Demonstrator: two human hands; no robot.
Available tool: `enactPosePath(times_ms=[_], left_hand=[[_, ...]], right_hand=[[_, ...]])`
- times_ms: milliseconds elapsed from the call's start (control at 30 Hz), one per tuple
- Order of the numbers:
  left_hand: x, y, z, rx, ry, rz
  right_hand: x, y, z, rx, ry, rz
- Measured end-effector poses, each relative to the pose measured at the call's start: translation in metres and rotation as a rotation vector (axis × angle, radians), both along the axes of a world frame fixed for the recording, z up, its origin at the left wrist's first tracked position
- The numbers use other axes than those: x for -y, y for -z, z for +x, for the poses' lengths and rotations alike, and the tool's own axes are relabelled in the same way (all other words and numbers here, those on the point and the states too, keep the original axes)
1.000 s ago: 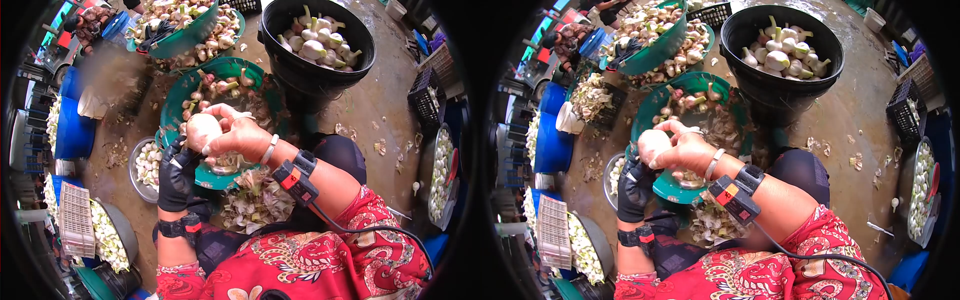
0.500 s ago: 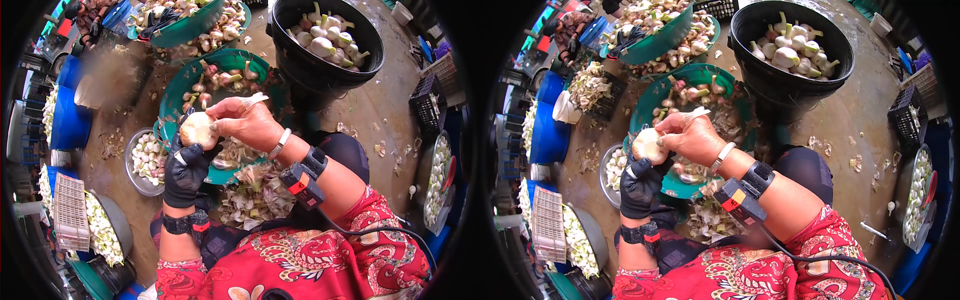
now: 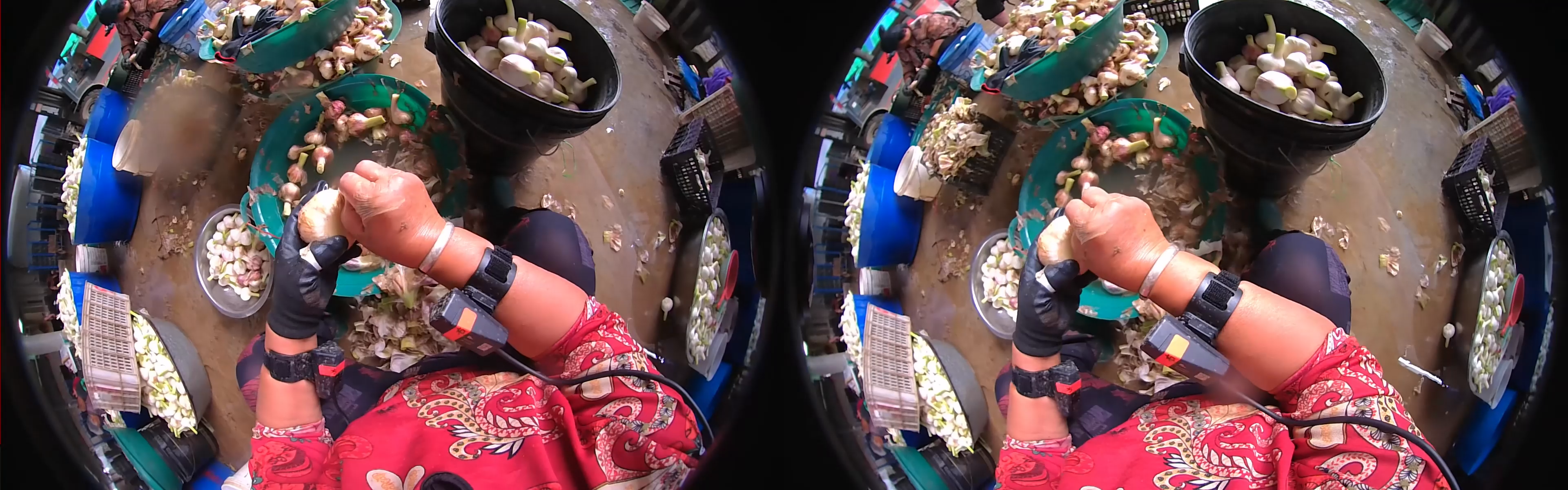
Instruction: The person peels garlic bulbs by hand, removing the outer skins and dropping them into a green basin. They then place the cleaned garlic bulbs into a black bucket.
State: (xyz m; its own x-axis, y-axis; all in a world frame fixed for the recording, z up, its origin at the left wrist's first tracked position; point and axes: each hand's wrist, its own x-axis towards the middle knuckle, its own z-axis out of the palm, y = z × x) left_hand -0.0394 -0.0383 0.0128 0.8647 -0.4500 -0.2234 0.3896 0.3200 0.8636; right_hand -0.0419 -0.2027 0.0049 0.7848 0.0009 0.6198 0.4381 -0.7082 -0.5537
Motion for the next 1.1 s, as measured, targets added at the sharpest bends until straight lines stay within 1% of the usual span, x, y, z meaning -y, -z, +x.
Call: enactPosePath(times_ms=[67,100,133,200,267,300,333,367,400,467,500,533,600,667,700,733,767,800,833,867,933,967,1000,1067,1100], left_hand=[[-0.002,-0.003,-0.002,0.007,0.0,0.021],[-0.004,-0.005,-0.003,0.07,0.038,0.053],[-0.005,-0.008,-0.004,0.133,0.078,0.084],[-0.006,-0.017,-0.009,0.083,0.102,0.051],[-0.01,-0.023,-0.01,-0.039,0.202,-0.109],[-0.014,-0.022,-0.012,-0.08,0.145,-0.171],[-0.016,-0.023,-0.014,-0.078,0.143,-0.172],[-0.017,-0.024,-0.016,-0.075,0.091,-0.166],[-0.018,-0.025,-0.017,-0.072,0.04,-0.159],[-0.021,-0.022,-0.015,-0.047,0.038,-0.161],[-0.022,-0.022,-0.015,-0.059,0.043,-0.164],[-0.023,-0.023,-0.015,-0.075,0.053,-0.161],[-0.022,-0.023,-0.014,-0.064,0.078,-0.141],[-0.02,-0.02,-0.012,-0.05,0.094,-0.132],[-0.02,-0.015,-0.01,-0.071,0.08,-0.145],[-0.02,-0.011,-0.009,-0.093,0.067,-0.156],[-0.021,-0.008,-0.007,-0.095,0.067,-0.155],[-0.022,-0.007,-0.006,-0.171,0.042,-0.136],[-0.022,-0.006,-0.005,-0.247,0.016,-0.117],[-0.019,-0.007,-0.006,-0.248,0.014,-0.117],[-0.01,-0.012,-0.009,-0.103,0.062,-0.111],[-0.009,-0.014,-0.009,-0.079,0.072,-0.073],[-0.009,-0.014,-0.009,-0.079,0.069,-0.074],[-0.01,-0.014,-0.006,-0.077,0.092,0.011],[-0.009,-0.013,-0.006,-0.078,0.092,0.01]], right_hand=[[0.0,0.007,0.003,-0.074,-0.006,0.242],[0.004,0.007,0.007,-0.18,0.001,0.324],[0.007,0.007,0.009,-0.387,-0.008,0.602],[0.021,0.019,0.019,-0.434,0.181,0.569],[0.042,0.053,0.035,-0.448,0.433,0.602],[0.056,0.055,0.038,-0.501,0.495,0.607],[0.065,0.058,0.037,-0.553,0.556,0.611],[0.066,0.063,0.033,-0.54,0.502,0.393],[0.064,0.06,0.029,-0.837,0.211,0.275],[0.056,0.057,0.012,-0.749,0.213,0.168],[0.054,0.056,0.011,-0.65,0.278,0.091],[0.051,0.045,0.01,-0.653,0.276,0.093],[0.049,0.019,0.01,-0.66,-0.154,0.338],[0.041,-0.005,0.005,-0.775,-0.425,0.663],[0.037,-0.01,0.002,-0.703,-0.531,0.776],[0.036,-0.009,0.003,-0.704,-0.53,0.778],[0.035,-0.009,0.004,-0.675,-0.58,0.765],[0.035,-0.008,0.005,-0.644,-0.629,0.752],[0.036,-0.004,0.007,-0.593,-0.624,0.681],[0.036,-0.003,0.007,-0.594,-0.626,0.681],[0.035,-0.006,0.004,-0.422,-0.577,0.483],[0.033,-0.003,0.002,-0.307,-0.551,0.44],[0.033,-0.005,0.0,-0.308,-0.553,0.439],[0.034,-0.008,-0.004,-0.218,-0.482,0.288],[0.033,-0.008,-0.005,-0.219,-0.481,0.287]])
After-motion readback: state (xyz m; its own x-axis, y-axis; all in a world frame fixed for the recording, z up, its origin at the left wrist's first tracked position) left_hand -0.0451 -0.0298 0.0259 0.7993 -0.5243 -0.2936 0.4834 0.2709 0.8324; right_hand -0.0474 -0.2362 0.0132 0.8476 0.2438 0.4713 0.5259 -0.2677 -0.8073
